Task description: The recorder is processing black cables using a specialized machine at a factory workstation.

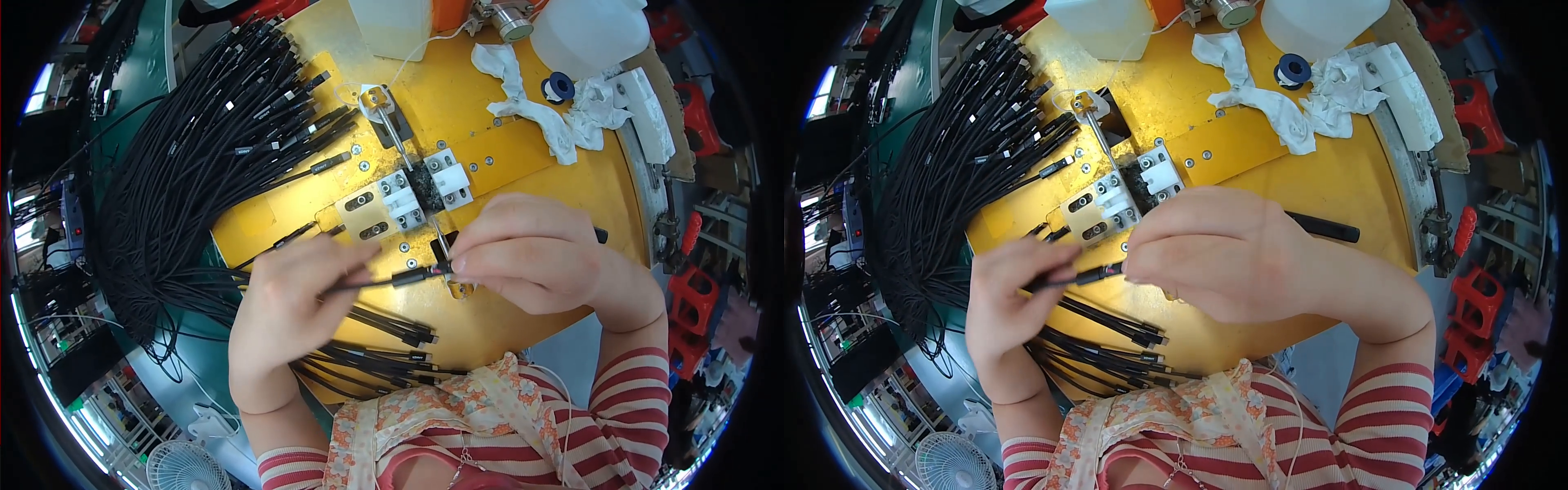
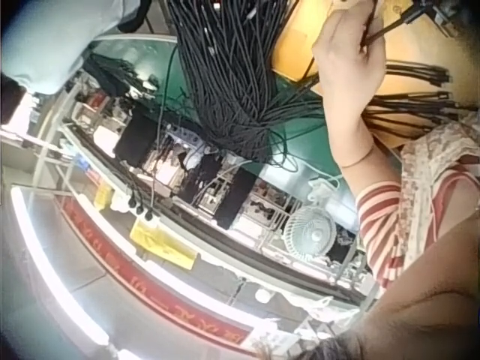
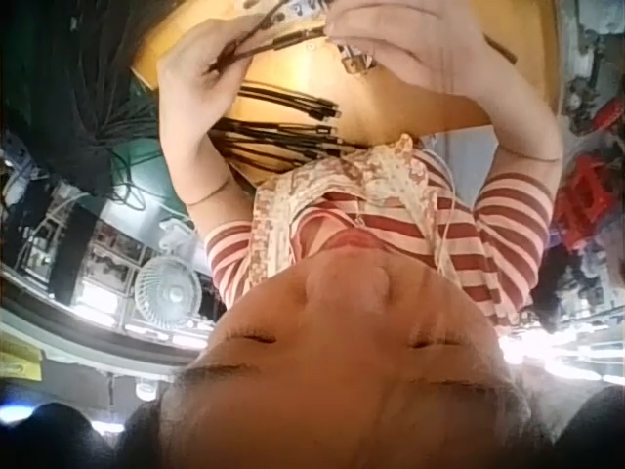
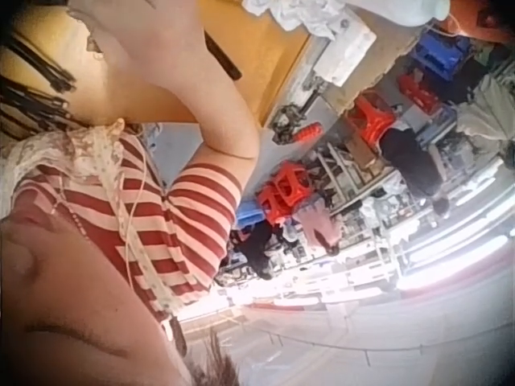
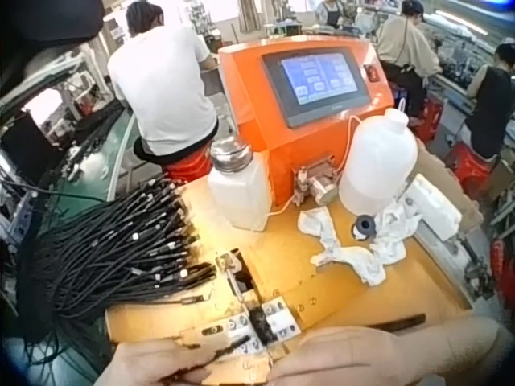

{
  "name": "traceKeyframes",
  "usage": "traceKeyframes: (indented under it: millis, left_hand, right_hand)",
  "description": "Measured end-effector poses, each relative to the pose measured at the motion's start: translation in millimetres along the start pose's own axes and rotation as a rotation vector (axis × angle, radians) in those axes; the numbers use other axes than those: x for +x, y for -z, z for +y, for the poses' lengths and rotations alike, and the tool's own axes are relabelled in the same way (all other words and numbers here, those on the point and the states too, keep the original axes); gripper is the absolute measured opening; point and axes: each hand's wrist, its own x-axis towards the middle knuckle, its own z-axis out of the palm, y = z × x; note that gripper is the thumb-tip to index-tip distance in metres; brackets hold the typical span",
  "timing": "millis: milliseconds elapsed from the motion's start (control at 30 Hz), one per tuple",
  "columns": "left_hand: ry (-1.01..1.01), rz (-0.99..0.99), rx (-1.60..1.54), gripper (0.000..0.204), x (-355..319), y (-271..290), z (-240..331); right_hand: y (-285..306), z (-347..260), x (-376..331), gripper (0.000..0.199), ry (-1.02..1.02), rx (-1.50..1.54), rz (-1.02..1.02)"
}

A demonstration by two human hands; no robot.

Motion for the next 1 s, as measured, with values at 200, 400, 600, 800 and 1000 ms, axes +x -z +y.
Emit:
traceKeyframes:
  millis: [200, 400, 600, 800, 1000]
  left_hand:
    - [-0.02, -0.004, -0.081, 0.031, -1, -18, 14]
    - [-0.328, 0.233, 0.379, 0.029, 11, -38, -16]
    - [-0.402, 0.34, 0.55, 0.04, 20, -44, -35]
    - [-0.362, 0.266, 0.542, 0.039, 21, -44, -35]
    - [-0.352, 0.236, 0.575, 0.04, 20, -44, -36]
  right_hand:
    - [-1, -4, 1, 0.008, -0.175, 0.115, -0.042]
    - [-6, 10, 2, 0.008, -0.389, 0.176, -0.075]
    - [-12, 34, 3, 0.007, -0.303, -0.096, 0.014]
    - [-12, 36, 2, 0.01, -0.262, -0.224, -0.012]
    - [-13, 23, -1, 0.019, -0.013, -0.658, -0.109]
